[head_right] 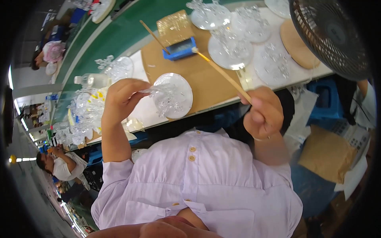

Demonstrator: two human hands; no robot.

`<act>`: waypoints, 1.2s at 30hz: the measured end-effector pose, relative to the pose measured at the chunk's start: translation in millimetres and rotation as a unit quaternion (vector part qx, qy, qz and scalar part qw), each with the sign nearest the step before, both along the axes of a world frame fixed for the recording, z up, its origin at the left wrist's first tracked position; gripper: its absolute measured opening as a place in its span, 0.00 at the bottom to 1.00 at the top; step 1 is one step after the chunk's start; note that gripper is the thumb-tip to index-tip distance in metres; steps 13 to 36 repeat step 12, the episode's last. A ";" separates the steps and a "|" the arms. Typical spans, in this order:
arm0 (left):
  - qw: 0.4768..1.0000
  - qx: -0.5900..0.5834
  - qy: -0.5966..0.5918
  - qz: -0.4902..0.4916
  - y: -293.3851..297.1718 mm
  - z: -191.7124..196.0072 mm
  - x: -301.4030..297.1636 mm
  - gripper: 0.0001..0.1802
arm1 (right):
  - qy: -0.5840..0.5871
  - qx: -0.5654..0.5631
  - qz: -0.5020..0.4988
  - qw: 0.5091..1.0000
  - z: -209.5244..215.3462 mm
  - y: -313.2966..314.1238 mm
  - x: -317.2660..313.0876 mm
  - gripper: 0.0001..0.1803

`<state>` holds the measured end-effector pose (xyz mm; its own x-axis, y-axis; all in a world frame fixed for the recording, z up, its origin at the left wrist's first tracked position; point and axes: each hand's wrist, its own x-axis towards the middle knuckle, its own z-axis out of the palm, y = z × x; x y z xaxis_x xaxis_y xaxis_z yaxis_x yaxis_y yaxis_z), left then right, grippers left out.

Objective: Glue decorative crystal snowflake components onto a circular base plate for light fixture assembly.

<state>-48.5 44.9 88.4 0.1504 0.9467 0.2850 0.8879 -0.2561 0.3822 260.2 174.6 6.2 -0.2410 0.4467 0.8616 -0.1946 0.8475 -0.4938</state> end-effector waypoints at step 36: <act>0.929 0.127 0.089 0.337 94.4 74.1 -145.8 0.13 | -0.057 0.054 0.121 0.990 -1.3 0.1 9.7 0.16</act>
